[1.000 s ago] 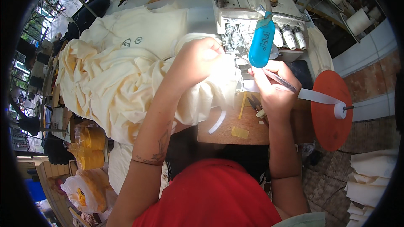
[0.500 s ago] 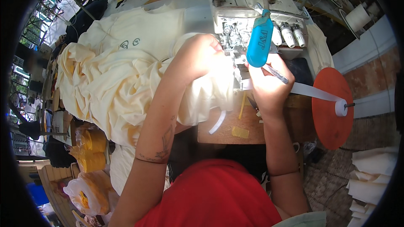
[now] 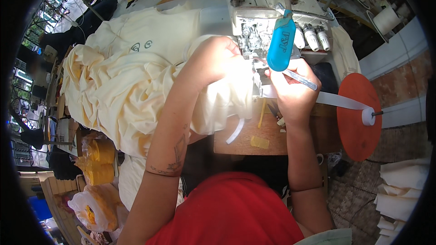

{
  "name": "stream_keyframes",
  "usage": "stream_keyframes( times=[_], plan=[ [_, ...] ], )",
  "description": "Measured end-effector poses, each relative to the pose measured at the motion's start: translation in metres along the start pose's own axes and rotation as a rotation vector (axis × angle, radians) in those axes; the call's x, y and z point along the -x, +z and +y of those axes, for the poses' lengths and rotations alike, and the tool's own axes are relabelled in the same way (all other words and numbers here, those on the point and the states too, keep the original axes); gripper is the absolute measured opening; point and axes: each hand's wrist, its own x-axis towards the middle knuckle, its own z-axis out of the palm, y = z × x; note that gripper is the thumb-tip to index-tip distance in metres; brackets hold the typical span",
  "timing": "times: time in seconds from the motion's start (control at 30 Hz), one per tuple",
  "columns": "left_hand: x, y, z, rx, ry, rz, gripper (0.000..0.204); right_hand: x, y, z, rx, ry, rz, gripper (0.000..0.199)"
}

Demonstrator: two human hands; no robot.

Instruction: The person sews a white fabric shirt using a sewing machine, guiding the material under the needle and trimming excess thread with small scissors.

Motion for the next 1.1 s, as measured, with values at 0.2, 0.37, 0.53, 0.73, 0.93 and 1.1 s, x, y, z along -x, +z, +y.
stream_keyframes(
  times=[0.2,0.37,0.53,0.73,0.93,1.1],
  plan=[
    [-0.001,0.004,-0.006,0.018,0.029,0.034,0.012,0.002,0.004,0.01,0.021,-0.037,0.023,0.011],
    [-0.007,0.005,-0.007,-0.027,-0.026,0.057,0.014,0.001,0.012,0.019,-0.018,-0.085,0.077,0.015],
    [-0.011,0.008,-0.008,0.014,-0.058,0.07,0.014,0.001,0.012,0.02,0.033,-0.131,0.127,0.015],
    [-0.013,0.005,-0.014,-0.051,0.024,0.068,0.016,0.019,-0.012,-0.028,0.275,-0.175,0.099,0.011],
    [-0.01,0.006,-0.008,-0.053,-0.044,0.073,0.016,0.004,-0.005,-0.021,0.065,0.138,0.026,0.01],
    [-0.013,0.006,-0.006,-0.048,-0.057,0.038,0.016,-0.001,0.003,-0.001,-0.019,0.009,0.044,0.013]
  ],
)
